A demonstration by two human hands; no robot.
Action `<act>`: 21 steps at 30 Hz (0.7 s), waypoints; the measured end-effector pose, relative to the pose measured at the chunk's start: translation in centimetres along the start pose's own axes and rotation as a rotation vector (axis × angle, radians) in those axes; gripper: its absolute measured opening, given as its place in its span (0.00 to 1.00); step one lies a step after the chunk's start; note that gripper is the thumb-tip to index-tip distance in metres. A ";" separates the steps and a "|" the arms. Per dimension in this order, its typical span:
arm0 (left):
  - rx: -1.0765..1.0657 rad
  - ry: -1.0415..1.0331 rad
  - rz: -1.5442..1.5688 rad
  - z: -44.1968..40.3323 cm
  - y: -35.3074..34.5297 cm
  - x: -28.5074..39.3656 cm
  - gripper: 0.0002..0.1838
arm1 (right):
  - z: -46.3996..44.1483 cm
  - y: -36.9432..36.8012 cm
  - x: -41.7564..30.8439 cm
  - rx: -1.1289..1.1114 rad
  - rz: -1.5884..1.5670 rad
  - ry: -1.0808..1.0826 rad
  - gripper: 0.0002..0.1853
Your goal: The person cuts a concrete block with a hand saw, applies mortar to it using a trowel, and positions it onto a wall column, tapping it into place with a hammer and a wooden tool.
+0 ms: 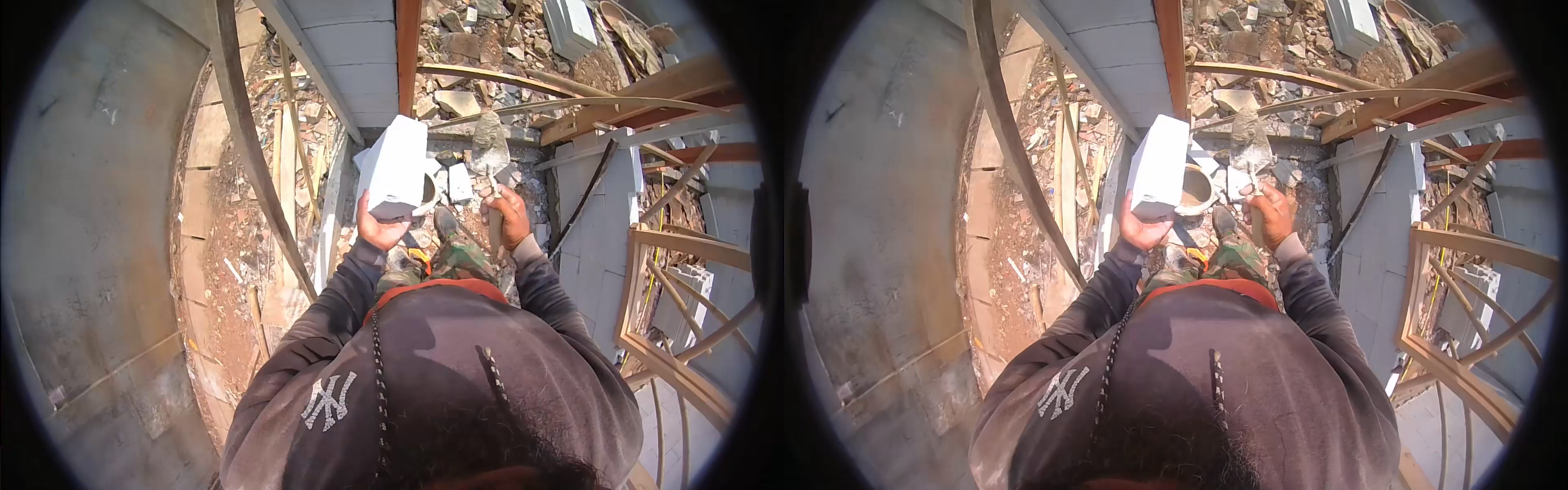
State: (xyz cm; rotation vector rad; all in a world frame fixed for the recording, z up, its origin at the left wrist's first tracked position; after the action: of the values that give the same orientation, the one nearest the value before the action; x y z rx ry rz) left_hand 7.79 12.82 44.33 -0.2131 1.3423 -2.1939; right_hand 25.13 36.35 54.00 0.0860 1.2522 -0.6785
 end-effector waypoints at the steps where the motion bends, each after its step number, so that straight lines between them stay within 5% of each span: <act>1: -0.021 0.003 -0.016 0.5 -0.6 -0.6 0.29 | 0.6 -0.9 -0.3 -0.001 -0.002 0.027 0.12; 5: 0.214 -0.030 0.036 4.3 -5.2 -2.9 0.28 | 1.6 -6.3 -0.7 -0.024 0.172 0.131 0.12; 7: 0.087 -0.016 0.032 5.5 -6.4 -3.4 0.31 | 0.5 -8.0 0.4 -0.013 0.330 0.282 0.12; 9: 0.032 -0.023 0.071 6.3 -8.2 -4.2 0.32 | 0.3 -10.1 -1.3 0.112 0.690 0.665 0.12; 13: -0.156 -0.005 0.036 7.7 -11.5 -5.3 0.36 | -1.2 -12.0 -2.0 0.211 0.777 0.930 0.22; 21: -0.287 0.048 0.027 9.1 -11.7 -5.1 0.37 | 1.6 -9.5 -1.5 0.227 1.011 0.937 0.24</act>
State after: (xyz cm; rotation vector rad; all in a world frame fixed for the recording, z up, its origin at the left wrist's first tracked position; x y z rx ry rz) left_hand 11.32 12.59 59.60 -0.2478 1.6754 -1.9891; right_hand 21.36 28.69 58.72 1.2506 1.7508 0.1726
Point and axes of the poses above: each hand's wrist, its own z-axis away from the middle knuckle, its own y-axis out of the back of the hand, x = y × z, the point moved 4 cm from there along -z, towards the middle knuckle, and after that the axes turned 4 degrees about -x, right-handed, at the moved point
